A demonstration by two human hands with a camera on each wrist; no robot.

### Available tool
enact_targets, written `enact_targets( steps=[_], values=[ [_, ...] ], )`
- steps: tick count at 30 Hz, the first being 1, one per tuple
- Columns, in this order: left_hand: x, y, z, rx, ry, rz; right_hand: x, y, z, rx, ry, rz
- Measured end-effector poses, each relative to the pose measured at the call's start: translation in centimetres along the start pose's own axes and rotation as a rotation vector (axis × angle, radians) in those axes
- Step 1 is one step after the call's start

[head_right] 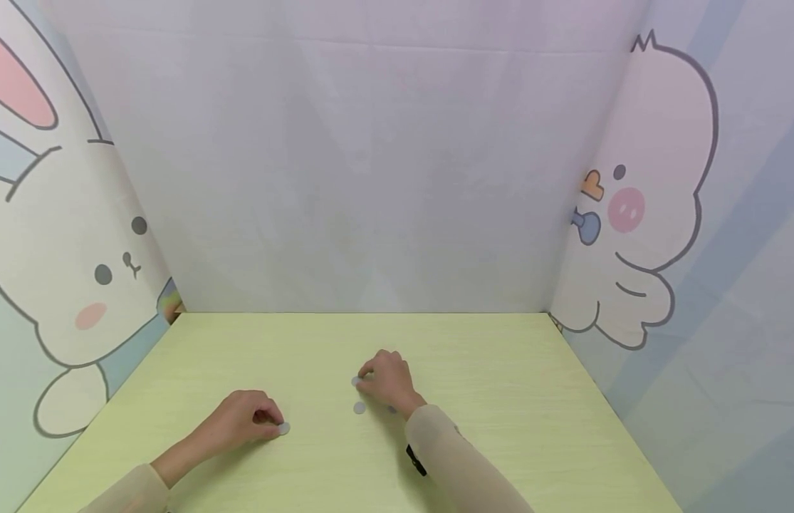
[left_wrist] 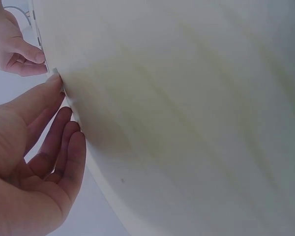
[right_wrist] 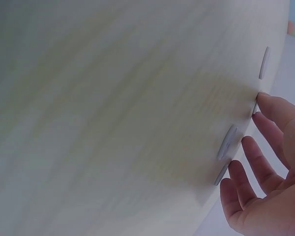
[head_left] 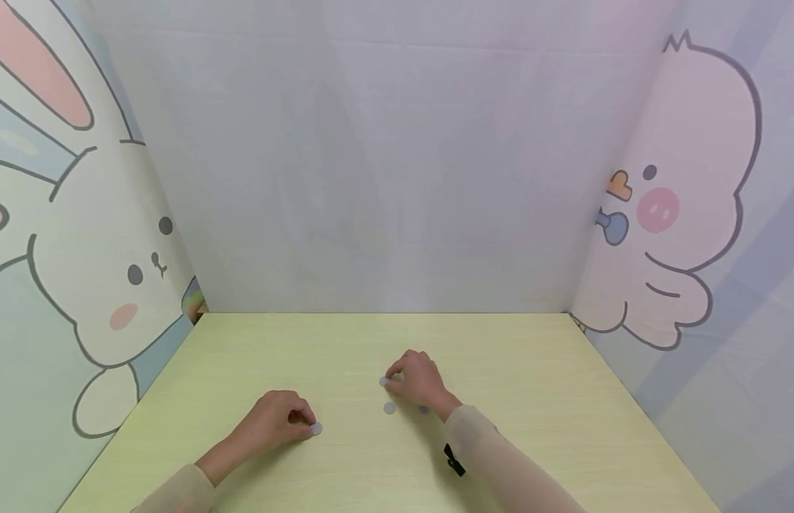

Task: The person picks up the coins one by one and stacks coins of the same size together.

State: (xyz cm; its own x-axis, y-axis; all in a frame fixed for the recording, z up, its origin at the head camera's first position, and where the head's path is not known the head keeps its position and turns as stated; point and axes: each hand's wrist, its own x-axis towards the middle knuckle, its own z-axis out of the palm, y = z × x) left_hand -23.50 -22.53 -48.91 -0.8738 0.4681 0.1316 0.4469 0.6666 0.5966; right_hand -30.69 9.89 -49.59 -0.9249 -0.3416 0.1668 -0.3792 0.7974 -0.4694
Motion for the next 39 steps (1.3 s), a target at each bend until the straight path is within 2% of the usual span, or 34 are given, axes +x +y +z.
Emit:
enact_targets(
  steps=[17,23,32,39],
  values=[
    [-0.1,0.1,0.2,0.026,0.012,-0.038,0.1,-0.5,0.3,-0.031,-0.004,0.002],
    [-0.1,0.1,0.2,0.026,0.017,-0.038,0.1,-1.0,0.7,0.002,-0.028,0.016],
    [0.0,-0.1,0.2,0.025,0.021,-0.027,-0.1,-1.6,0.7,-0.014,-0.044,0.008],
    [0.0,-0.1,0.2,0.027,0.019,-0.022,-0.3,-2.1,0.7,-0.01,-0.061,0.032]
  ],
)
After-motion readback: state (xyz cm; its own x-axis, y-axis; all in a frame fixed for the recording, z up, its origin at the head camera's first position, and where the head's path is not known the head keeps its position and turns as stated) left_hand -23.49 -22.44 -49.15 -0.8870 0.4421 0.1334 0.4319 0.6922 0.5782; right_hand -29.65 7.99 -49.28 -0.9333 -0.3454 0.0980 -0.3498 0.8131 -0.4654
